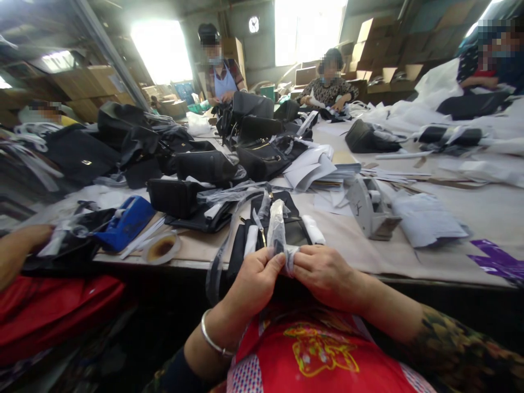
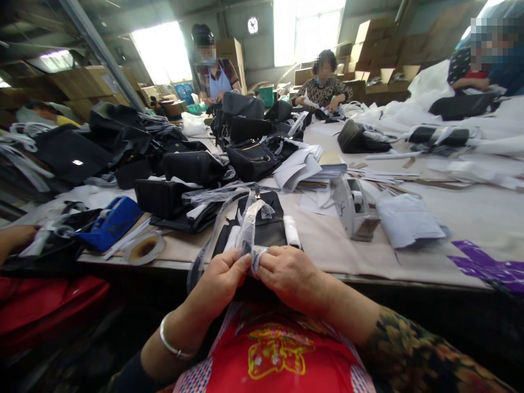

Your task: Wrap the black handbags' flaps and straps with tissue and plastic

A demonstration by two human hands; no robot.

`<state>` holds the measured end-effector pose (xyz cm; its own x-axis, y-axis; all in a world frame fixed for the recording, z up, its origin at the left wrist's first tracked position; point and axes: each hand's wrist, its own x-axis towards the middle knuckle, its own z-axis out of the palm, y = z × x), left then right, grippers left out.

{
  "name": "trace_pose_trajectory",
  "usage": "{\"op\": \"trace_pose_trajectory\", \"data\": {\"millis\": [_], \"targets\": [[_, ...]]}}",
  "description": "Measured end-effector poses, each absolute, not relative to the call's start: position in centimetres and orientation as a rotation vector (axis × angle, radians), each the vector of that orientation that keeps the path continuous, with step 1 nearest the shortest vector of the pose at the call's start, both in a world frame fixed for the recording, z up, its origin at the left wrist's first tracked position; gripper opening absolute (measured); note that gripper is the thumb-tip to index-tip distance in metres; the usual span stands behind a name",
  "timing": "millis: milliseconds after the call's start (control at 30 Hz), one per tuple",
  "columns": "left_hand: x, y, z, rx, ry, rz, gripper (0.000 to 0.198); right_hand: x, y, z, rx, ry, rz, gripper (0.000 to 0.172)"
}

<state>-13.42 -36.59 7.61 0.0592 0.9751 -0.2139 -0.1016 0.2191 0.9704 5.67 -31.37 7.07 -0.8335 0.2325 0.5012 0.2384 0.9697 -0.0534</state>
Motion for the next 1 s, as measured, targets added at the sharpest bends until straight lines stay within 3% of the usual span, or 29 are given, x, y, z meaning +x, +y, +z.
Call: {"op": "trace_pose_trajectory", "data": {"millis": [67, 167, 233, 300, 467, 633, 800, 1000], "targets": [[-13.2, -36.9, 7.6, 1.009, 1.258, 1.143, 0.035, 5.5, -31.5, 7.3, -0.421, -2.560, 0.184, 0.027], [-13.0, -37.4, 7.4, 0.989, 1.272, 1.240, 0.033, 5.4, -31.7, 8.5, -0.703, -2.346, 0.844, 0.021], [-12.8, -37.7, 7.3, 1.056, 1.309, 1.269, 0.030, 5.3, -31.7, 9.3, -0.852, -2.115, 1.290, 0.028], [-12.6, -38.1, 7.1, 1.160, 1.349, 1.277, 0.027, 4.9, -31.7, 9.8, -0.952, -1.950, 1.515, 0.034], [-12.0, -38.7, 6.2, 1.455, 1.474, 1.232, 0.025, 3.0, -32.2, 8.9, -1.189, -1.875, 1.410, 0.027], [-11.6, -38.9, 6.1, 1.746, 1.602, 1.083, 0.025, 1.9, -32.6, 7.6, -1.231, -1.933, 1.114, 0.034], [-12.9, -38.2, 7.4, 1.600, 1.417, 0.946, 0.013, 2.5, -32.5, 7.7, -1.167, -1.826, 1.236, 0.031], [-15.2, -35.6, 7.7, 1.083, 1.188, 0.957, 0.048, 3.5, -33.0, 8.1, -1.068, -1.695, 1.517, 0.033]]}}
